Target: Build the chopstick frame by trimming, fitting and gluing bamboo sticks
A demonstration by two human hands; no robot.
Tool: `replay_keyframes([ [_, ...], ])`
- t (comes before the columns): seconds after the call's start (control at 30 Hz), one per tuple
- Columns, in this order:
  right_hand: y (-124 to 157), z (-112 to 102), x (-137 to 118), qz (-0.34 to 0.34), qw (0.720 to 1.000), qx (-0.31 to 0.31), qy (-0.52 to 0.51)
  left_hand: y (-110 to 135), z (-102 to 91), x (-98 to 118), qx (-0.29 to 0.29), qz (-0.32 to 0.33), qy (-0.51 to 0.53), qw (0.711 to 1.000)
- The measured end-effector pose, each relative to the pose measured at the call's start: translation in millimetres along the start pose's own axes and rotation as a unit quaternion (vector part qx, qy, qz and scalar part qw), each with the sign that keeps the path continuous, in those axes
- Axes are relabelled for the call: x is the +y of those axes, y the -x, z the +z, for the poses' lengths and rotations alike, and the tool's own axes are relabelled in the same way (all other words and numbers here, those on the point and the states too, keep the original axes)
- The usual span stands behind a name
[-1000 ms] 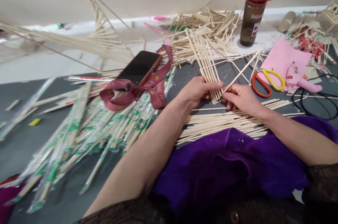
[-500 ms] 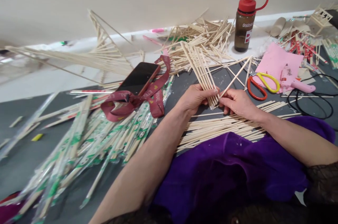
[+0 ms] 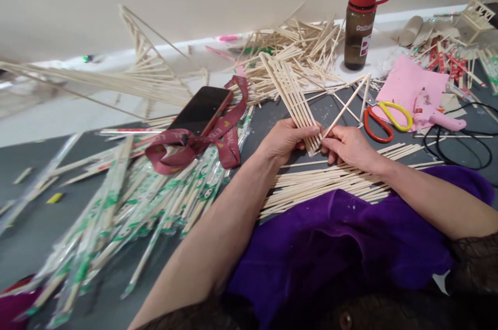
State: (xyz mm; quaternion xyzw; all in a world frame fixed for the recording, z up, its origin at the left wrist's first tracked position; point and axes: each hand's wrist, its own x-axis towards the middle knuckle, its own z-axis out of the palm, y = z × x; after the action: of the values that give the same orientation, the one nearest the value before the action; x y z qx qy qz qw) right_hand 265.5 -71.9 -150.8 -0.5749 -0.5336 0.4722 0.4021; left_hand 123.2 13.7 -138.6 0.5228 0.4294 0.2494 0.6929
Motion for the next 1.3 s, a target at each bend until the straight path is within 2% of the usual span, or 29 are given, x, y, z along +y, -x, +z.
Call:
replay_keyframes([
  [1.3, -1.2, 0.4, 0.5, 0.0, 1.0, 0.001, 0.012, 0.7, 0.7, -0.4, 0.008, 0.004, -0.014, 1.0],
])
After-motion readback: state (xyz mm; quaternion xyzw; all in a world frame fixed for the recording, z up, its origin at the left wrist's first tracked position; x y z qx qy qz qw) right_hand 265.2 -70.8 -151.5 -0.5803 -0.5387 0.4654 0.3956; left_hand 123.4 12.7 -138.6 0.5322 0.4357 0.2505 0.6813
